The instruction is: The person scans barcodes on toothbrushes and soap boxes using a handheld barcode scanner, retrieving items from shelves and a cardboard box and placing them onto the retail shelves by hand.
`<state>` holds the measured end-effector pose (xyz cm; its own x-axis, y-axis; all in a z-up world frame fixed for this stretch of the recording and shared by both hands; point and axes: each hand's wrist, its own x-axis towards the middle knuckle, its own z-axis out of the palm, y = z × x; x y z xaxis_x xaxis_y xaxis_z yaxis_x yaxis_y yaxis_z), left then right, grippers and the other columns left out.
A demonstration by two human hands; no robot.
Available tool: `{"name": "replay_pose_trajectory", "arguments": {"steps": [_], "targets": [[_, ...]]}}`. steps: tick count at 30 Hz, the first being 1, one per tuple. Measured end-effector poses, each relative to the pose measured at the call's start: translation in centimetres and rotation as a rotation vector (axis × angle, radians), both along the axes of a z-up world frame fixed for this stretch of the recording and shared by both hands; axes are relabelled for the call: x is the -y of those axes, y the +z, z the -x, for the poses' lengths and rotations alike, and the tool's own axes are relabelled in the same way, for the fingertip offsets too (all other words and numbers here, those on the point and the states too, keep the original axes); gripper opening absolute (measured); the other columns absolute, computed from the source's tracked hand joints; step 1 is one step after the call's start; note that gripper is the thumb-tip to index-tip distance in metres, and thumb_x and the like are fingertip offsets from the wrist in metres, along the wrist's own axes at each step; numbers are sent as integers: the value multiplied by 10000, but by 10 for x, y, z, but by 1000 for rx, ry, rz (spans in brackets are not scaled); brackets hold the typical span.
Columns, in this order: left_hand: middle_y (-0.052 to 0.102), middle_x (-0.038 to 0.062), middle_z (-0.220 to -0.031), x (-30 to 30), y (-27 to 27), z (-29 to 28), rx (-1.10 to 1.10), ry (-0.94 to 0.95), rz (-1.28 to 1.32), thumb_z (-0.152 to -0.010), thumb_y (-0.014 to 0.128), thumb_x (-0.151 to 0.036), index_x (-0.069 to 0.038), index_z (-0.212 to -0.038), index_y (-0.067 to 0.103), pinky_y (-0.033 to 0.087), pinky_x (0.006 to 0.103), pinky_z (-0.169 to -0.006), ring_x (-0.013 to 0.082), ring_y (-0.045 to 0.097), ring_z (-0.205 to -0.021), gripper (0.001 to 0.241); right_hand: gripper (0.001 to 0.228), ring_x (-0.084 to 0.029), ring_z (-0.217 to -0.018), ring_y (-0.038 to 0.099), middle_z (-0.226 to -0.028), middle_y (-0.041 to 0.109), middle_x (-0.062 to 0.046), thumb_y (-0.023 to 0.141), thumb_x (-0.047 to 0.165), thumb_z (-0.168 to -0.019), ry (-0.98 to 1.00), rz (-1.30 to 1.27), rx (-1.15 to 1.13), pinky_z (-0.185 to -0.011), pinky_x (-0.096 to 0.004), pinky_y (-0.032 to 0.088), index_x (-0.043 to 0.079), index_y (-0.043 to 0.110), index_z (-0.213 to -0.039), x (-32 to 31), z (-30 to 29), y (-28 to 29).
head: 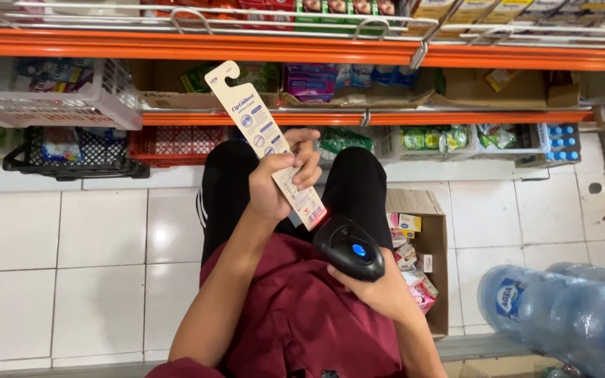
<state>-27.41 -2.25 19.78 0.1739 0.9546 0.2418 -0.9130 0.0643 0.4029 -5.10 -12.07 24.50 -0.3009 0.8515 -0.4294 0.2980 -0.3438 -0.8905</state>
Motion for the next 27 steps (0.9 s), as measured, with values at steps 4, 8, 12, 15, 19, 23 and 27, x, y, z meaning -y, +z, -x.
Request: {"name": "replay_pose_trajectory", "arguments": {"steps": [4,8,12,15,19,23,27], "targets": [[435,36,-876,0,1,6,14,-2,19,-899,549,-146,81,-1326,579,385,271,-621,121,424,-666,485,181,-93,-509,611,-607,664,-18,847,116,-776,-1,-21,-38,-486,-261,498,24,693,-805,-4,1,3],[443,37,-868,0,8,7,8,10,-20,-881,547,-138,84,-1315,598,387,268,-618,122,432,-669,490,157,-96,-517,615,-606,674,-22,844,103,-778,12,-51,1,-499,-263,493,23,715,-821,-4,0,3],[445,12,-948,7,39,17,-806,201,-237,-850,599,-65,-34,-1280,680,412,278,-721,142,449,-812,439,215,-136,-668,636,-850,710,-76,801,113,-840,-29,-13,-252,-601,-295,521,-4,716,-999,-6,-2,-10],[607,16,-1095,16,78,28,-1752,699,-777,-604,689,-73,-192,-1031,743,427,449,-919,278,526,-1062,447,362,-196,-745,635,-1148,737,-204,769,111,-868,-153,154,-869,-712,-358,539,-47,670,-1178,-11,-4,-19],[591,10,-1250,23,113,39,-2004,728,-882,-808,689,-72,-200,-1085,731,375,506,-1121,259,501,-1260,308,510,-267,-921,702,-1093,692,-132,784,256,-778,-367,448,-1008,-782,-429,576,42,650,-1222,-28,-1,-22],[582,22,-1315,14,138,56,-2134,1034,-1062,-850,700,-173,-191,-958,692,288,548,-1231,262,481,-1332,110,555,-230,-960,673,-1098,670,-73,784,-27,-732,-185,93,-842,-801,-392,558,64,631,-1258,-38,39,-3],[537,43,-1371,9,162,73,-2108,1188,-1008,-871,697,-180,-187,-1035,694,266,574,-1237,302,452,-1362,164,580,-193,-994,658,-1068,662,-47,768,-146,-705,-229,-28,-713,-864,-366,552,37,636,-1240,-60,79,35]]}}
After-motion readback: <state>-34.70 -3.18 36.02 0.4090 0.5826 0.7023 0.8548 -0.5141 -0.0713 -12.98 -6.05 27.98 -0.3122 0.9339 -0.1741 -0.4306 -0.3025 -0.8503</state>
